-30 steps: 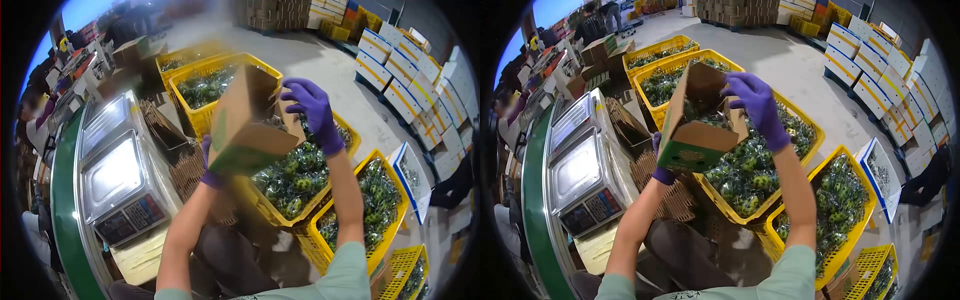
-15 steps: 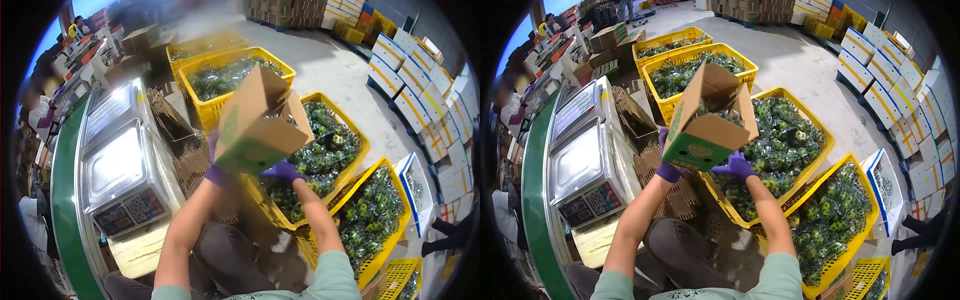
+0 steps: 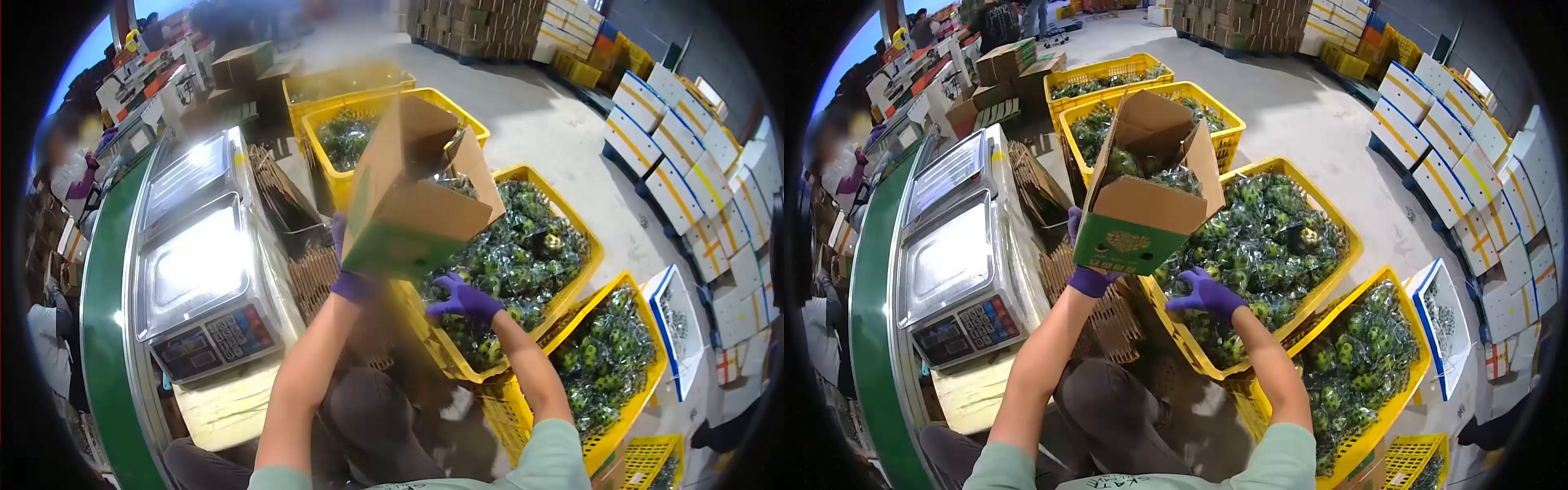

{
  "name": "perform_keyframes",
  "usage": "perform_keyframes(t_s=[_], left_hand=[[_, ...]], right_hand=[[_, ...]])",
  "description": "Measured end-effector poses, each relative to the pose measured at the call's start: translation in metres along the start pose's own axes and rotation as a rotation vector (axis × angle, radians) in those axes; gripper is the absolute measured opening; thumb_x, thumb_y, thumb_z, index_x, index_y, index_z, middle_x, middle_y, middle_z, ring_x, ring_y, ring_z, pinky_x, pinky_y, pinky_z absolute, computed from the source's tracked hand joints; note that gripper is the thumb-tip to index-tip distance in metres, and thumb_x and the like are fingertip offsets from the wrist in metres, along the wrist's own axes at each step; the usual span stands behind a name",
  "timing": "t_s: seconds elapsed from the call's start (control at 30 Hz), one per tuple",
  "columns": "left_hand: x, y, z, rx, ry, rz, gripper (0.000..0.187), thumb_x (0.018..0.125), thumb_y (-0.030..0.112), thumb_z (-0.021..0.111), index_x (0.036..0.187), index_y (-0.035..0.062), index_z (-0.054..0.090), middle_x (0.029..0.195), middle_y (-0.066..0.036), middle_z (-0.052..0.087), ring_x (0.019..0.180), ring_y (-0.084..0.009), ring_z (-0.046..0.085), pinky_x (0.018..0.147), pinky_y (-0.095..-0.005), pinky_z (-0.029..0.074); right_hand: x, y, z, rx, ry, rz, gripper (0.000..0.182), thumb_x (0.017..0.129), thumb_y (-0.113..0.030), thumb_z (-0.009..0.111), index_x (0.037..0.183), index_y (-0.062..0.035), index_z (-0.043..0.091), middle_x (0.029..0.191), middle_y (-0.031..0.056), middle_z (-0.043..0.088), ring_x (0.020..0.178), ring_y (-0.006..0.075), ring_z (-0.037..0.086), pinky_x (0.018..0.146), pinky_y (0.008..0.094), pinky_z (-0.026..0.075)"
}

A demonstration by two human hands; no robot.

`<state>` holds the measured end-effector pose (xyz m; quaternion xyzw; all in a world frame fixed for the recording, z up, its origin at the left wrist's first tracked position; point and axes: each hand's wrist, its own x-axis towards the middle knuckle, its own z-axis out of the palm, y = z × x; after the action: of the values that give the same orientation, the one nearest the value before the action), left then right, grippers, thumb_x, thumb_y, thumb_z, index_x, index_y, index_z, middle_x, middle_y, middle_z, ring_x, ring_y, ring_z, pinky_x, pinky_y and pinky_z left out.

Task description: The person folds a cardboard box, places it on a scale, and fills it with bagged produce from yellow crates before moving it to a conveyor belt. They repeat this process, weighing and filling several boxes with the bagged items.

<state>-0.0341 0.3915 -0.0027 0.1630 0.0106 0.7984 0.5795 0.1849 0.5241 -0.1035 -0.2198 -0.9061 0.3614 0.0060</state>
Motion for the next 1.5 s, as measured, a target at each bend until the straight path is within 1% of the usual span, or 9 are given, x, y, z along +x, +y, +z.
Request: perform_keyframes(t_s=[0.23,0.3,0.53,0.7,0.8,0.9,1.17,1.43,1.5], left_hand=[[0.0,0.006,-0.006,-0.014,-0.057,0.047,0.061,0.086,0.058,0.05,0.125,0.0122,0.06,0.12,-0.012,0.063,0.109,-0.0345,0.06,0.097,-0.0527,0.044],[-0.001,0.009,-0.009,0.452,0.152,0.24,0.061,0.086,0.058,0.051,0.124,0.0118,0.06,0.121,-0.012,0.063,0.11,-0.035,0.059,0.097,-0.0534,0.044],[0.003,0.019,-0.048,0.016,0.073,0.137,0.065,0.084,0.055,0.056,0.13,0.0082,0.054,0.121,-0.017,0.062,0.107,-0.0341,0.062,0.094,-0.0516,0.048],[0.004,0.012,-0.045,-0.034,0.025,0.029,0.062,0.087,0.048,0.057,0.133,0.0073,0.05,0.126,-0.016,0.059,0.111,-0.0329,0.059,0.097,-0.0522,0.046],[0.002,0.006,-0.034,0.077,-0.01,0.105,0.065,0.087,0.048,0.058,0.135,0.0061,0.047,0.131,-0.017,0.055,0.115,-0.0331,0.057,0.1,-0.0526,0.044],[-0.045,0.017,0.038,-0.078,-0.105,0.016,0.069,0.087,0.047,0.058,0.139,0.0046,0.042,0.136,-0.019,0.05,0.121,-0.0341,0.053,0.104,-0.0531,0.04],[-0.127,0.108,0.112,-0.264,-0.417,0.257,0.089,0.082,0.053,0.062,0.147,0.0046,0.024,0.143,-0.028,0.035,0.127,-0.0451,0.042,0.103,-0.061,0.037],[-0.272,0.279,0.106,2.136,0.168,0.391,0.042,0.094,0.029,0.054,0.129,0.0067,0.045,0.111,-0.013,0.059,0.097,-0.0239,0.064,0.082,-0.0353,0.056],[-0.297,0.293,0.111,1.435,0.242,0.074,0.036,0.091,0.018,0.057,0.123,0.003,0.052,0.108,-0.01,0.061,0.095,-0.0193,0.061,0.085,-0.032,0.052]], right_hand=[[0.032,0.018,-0.011,0.677,-0.471,0.087,0.079,0.074,-0.044,0.079,0.134,-0.0051,0.045,0.125,0.0146,0.056,0.116,0.0214,0.053,0.1,0.0361,0.042],[0.019,0.014,-0.007,0.543,-0.14,-0.03,0.053,0.082,-0.027,0.074,0.124,-0.0069,0.049,0.108,0.0075,0.066,0.083,0.0124,0.062,0.071,0.0262,0.051],[-0.043,-0.018,-0.128,1.463,0.543,-0.223,0.044,0.09,-0.024,0.064,0.127,-0.0104,0.046,0.108,0.0085,0.06,0.089,0.0193,0.063,0.071,0.0317,0.057],[-0.068,-0.215,-0.219,0.474,1.095,-0.601,0.063,0.088,-0.026,0.066,0.14,-0.0086,0.034,0.128,0.0174,0.051,0.109,0.0315,0.057,0.092,0.0412,0.051],[-0.041,-0.267,-0.201,-0.532,0.553,-0.574,0.069,0.08,-0.018,0.071,0.14,-0.0055,0.038,0.133,0.0165,0.047,0.117,0.0301,0.053,0.099,0.038,0.044],[-0.036,-0.348,-0.216,-0.241,-0.02,-0.464,0.057,0.083,-0.014,0.064,0.134,0.0024,0.044,0.136,0.0155,0.047,0.119,0.0228,0.05,0.102,0.0328,0.039],[-0.077,-0.506,-0.119,-0.543,0.546,-0.668,0.049,0.083,-0.039,0.066,0.107,0.0026,0.06,0.09,0.015,0.066,0.086,0.0173,0.064,0.078,0.0348,0.049],[0.084,-0.541,-0.053,-0.269,0.367,-1.194,0.025,0.077,-0.013,0.067,0.099,-0.0026,0.058,0.084,0.0155,0.063,0.079,0.037,0.063,0.069,0.0403,0.051],[0.113,-0.524,-0.017,-0.399,0.256,-1.203,0.023,0.075,-0.012,0.067,0.095,-0.0048,0.058,0.087,0.0132,0.063,0.085,0.035,0.062,0.079,0.0406,0.05]])
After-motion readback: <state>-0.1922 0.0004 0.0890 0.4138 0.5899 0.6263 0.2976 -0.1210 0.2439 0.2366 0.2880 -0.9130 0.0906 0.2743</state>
